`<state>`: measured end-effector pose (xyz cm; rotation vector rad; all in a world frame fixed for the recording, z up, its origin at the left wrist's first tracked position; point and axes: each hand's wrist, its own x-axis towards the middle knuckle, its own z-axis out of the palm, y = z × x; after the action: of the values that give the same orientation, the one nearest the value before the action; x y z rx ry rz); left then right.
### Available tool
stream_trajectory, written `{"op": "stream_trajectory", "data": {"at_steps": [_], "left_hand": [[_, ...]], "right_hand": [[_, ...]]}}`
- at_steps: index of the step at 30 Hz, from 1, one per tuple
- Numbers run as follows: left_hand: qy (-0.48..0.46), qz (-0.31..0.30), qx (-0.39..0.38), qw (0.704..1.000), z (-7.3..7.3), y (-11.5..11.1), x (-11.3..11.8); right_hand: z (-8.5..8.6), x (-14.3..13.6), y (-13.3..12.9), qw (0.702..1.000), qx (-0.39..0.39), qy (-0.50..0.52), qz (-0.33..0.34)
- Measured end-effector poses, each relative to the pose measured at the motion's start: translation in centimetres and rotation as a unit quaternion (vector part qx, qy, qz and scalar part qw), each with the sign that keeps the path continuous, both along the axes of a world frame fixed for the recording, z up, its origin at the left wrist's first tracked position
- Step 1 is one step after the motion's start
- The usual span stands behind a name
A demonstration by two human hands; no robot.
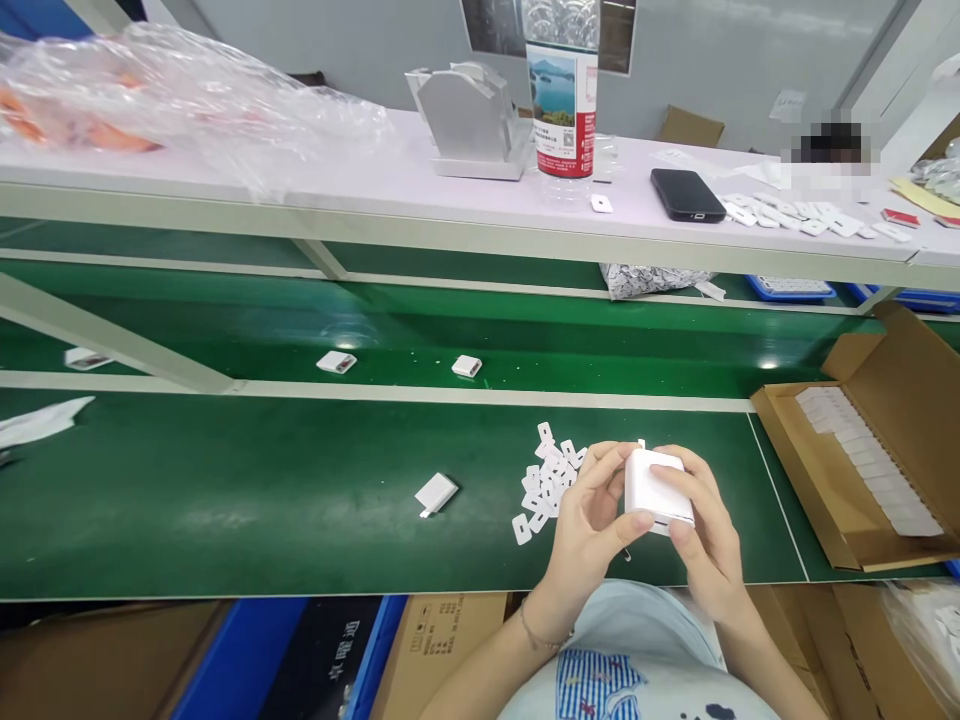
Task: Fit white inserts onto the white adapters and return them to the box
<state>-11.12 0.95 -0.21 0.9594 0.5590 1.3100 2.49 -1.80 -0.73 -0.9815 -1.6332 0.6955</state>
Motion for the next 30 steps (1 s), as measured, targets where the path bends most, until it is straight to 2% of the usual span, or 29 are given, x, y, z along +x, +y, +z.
{"op": "stream_trajectory", "data": {"at_steps": [5, 9, 13, 17, 21, 23, 27, 30], "left_hand": [[-0.003, 0.015, -0.019, 1.0, -0.4, -0.1, 0.1], [0.01, 0.035, -0.017, 0.999, -0.6, -0.1, 0.1], [0.002, 0.024, -0.029, 0.999, -0.5, -0.1, 0.3], [-0.018, 0.037, -0.078, 0.996, -1.0, 0.2, 0.8], [-0.011, 0.028, -0.128, 0.991, -2.4, 0.7, 1.1], [0.007, 0.009, -0.134, 0.991, -3.1, 1.2, 1.1], [0.098, -0.054, -0.072, 0.991, -4.9, 2.6, 1.9], [0.19, -0.123, -0.013, 0.974, -6.7, 3.5, 3.2]], "right_hand": [[-0.1, 0.1, 0.1, 0.999, 0.011, 0.036, 0.013], [0.1, -0.3, 0.0, 0.999, 0.032, 0.037, -0.019], [0.1, -1.0, 0.3, 0.996, 0.026, 0.082, -0.03], [-1.1, -1.0, 1.2, 0.988, -0.003, 0.15, -0.023], [-2.6, 0.3, 1.8, 0.979, -0.076, 0.19, -0.014], [-3.2, 1.4, 1.9, 0.96, -0.147, 0.239, -0.011], [-4.3, 3.7, 1.5, 0.867, -0.333, 0.37, 0.011], [-6.0, 5.0, 0.8, 0.82, -0.41, 0.4, 0.012]]}}
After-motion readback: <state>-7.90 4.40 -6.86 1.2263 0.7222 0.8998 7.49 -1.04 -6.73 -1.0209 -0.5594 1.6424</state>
